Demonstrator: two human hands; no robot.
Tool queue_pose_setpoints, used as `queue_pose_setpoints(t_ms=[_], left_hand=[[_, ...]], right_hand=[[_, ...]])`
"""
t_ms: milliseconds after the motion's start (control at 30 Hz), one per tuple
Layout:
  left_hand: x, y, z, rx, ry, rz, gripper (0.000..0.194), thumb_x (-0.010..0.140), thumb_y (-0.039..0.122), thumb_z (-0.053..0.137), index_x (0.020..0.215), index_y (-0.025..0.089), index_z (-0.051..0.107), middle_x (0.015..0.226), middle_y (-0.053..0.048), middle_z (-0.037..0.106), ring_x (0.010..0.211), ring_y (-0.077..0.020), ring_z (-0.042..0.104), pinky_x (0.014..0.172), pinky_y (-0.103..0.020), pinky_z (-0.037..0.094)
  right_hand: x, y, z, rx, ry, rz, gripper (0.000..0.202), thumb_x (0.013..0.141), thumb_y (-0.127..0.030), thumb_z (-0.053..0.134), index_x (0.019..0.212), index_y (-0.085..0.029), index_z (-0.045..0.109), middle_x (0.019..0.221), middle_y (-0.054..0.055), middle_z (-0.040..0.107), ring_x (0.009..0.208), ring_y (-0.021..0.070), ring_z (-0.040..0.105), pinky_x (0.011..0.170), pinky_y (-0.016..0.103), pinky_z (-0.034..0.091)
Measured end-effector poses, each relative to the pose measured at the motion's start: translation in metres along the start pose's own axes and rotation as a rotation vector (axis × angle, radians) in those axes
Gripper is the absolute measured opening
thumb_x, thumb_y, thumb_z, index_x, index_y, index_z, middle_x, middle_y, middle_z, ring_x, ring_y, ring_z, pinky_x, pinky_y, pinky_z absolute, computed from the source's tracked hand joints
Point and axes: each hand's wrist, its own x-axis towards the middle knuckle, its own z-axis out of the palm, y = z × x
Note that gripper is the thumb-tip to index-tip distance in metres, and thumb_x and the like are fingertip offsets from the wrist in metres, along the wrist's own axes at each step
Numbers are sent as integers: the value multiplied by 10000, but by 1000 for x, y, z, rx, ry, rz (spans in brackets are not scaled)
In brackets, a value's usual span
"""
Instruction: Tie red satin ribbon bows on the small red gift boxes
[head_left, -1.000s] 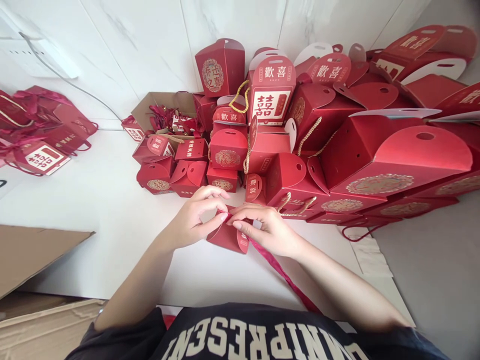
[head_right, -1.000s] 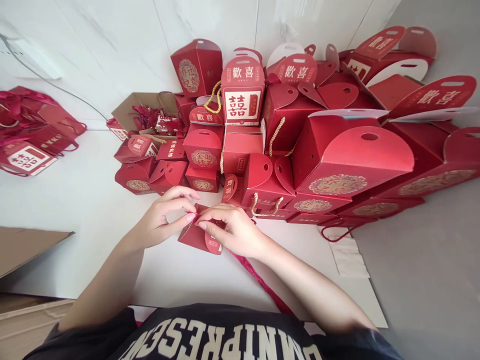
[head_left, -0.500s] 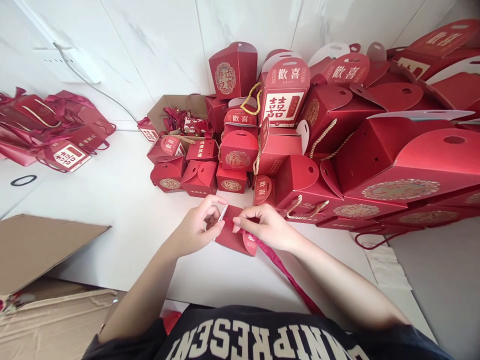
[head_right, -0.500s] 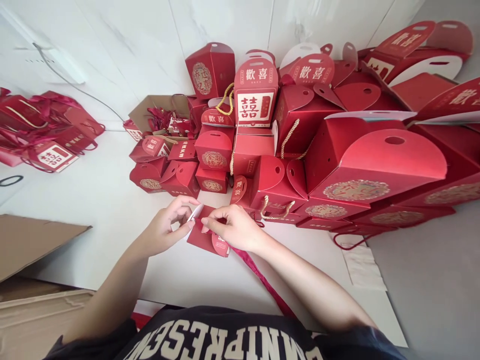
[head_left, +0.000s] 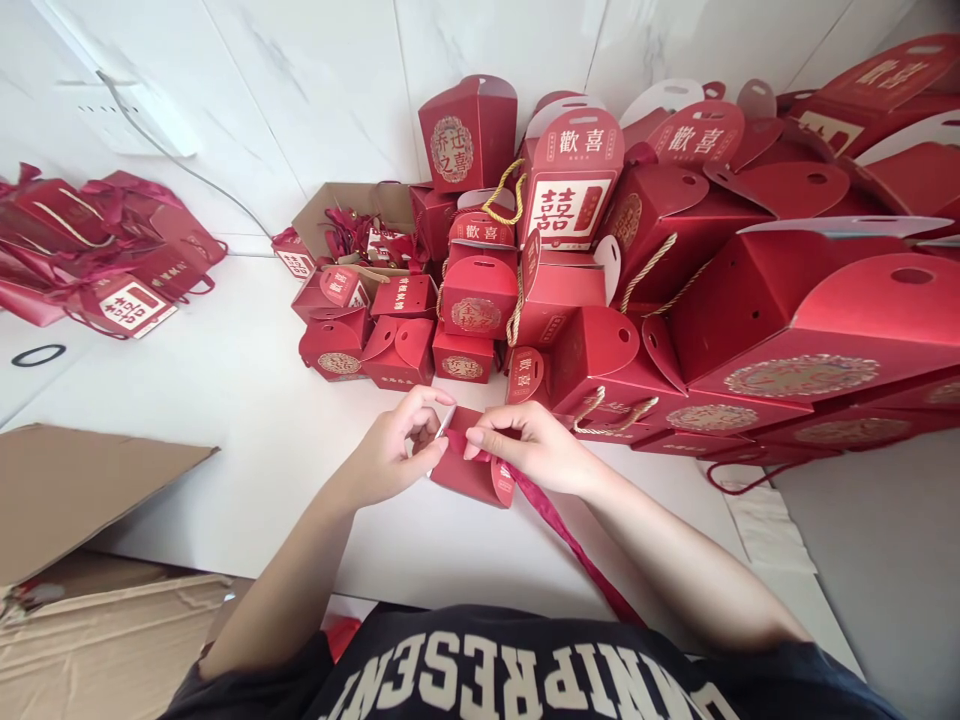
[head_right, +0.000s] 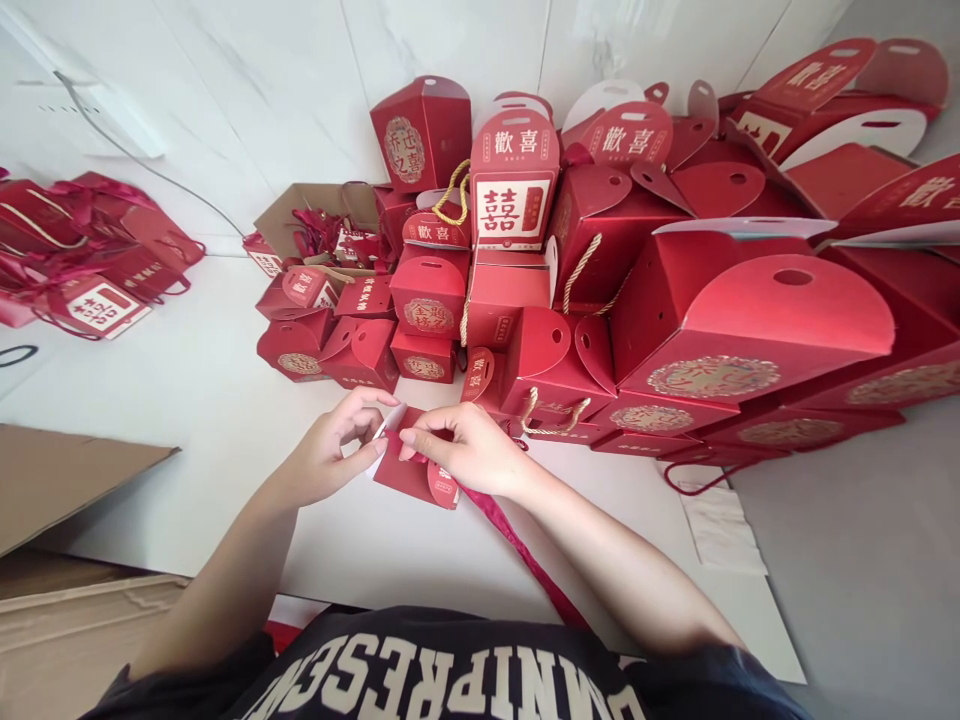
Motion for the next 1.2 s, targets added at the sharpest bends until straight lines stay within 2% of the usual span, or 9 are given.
queue_pose_setpoints(t_ms=[167,400,600,767,900,967,1067,1133,1200], left_hand=[[1,-4,-1,3,13,7,310,927,221,493,1223,260,412,700,49,481,667,-126,450,586,-223,353],[0,-6,0,13,15,26,323,927,205,501,1231,275,418,686,61,475,667,-120,459,611,-225,368],[-1,-7,1,-4,8,33,347,923,249,549,1240,270,408,737,53,517,692,-121,481,663,-245,402],[6,-13,3,-125,99,-21,212,935,416,557,985,216,503,815,24,533,725,-116,495,677,-251,404],[10,-14,4,-150,132,-68,352,980,469,441,792,179,512,731,20,475,671,-111,454,660,-257,390],[9,-12,4,-142,126,-57,350,977,468,438,796,179,516,737,16,486,687,-117,469,669,-260,397],[3,-5,3,-41,56,-37,287,871,429,630,801,185,495,757,28,496,668,-107,444,619,-243,378],[-2,-1,4,24,43,-50,282,839,368,673,774,188,465,731,40,478,636,-97,417,574,-232,350],[-5,-1,4,27,51,-69,255,888,319,600,741,187,439,686,44,447,613,-95,399,554,-230,327]], right_hand=[[0,0,0,-31,-48,8,424,948,-518,527,805,-161,705,512,-21,564,503,118,521,591,257,411],[3,2,0,44,-11,-37,344,953,-428,553,816,-161,722,712,16,671,682,135,598,735,261,459],[5,2,1,-18,-26,-55,321,963,-401,539,860,-158,721,783,22,688,734,142,602,726,258,448],[5,0,3,-84,-2,-100,293,955,-395,550,892,-161,715,839,14,699,767,136,602,744,247,439],[5,1,4,-140,52,-82,272,948,-366,561,826,-168,702,779,-8,689,714,117,591,710,230,429],[4,2,5,-175,114,-69,271,934,-351,582,757,-169,678,709,-23,660,657,104,557,667,222,415],[2,2,6,-236,174,-62,256,913,-326,608,715,-172,655,641,-38,604,595,95,493,608,221,385],[1,1,6,-240,155,-63,251,915,-312,603,712,-173,647,632,-38,599,579,93,486,601,223,381],[0,0,5,-204,103,-69,256,926,-307,588,715,-172,645,642,-31,623,590,98,525,626,226,401]])
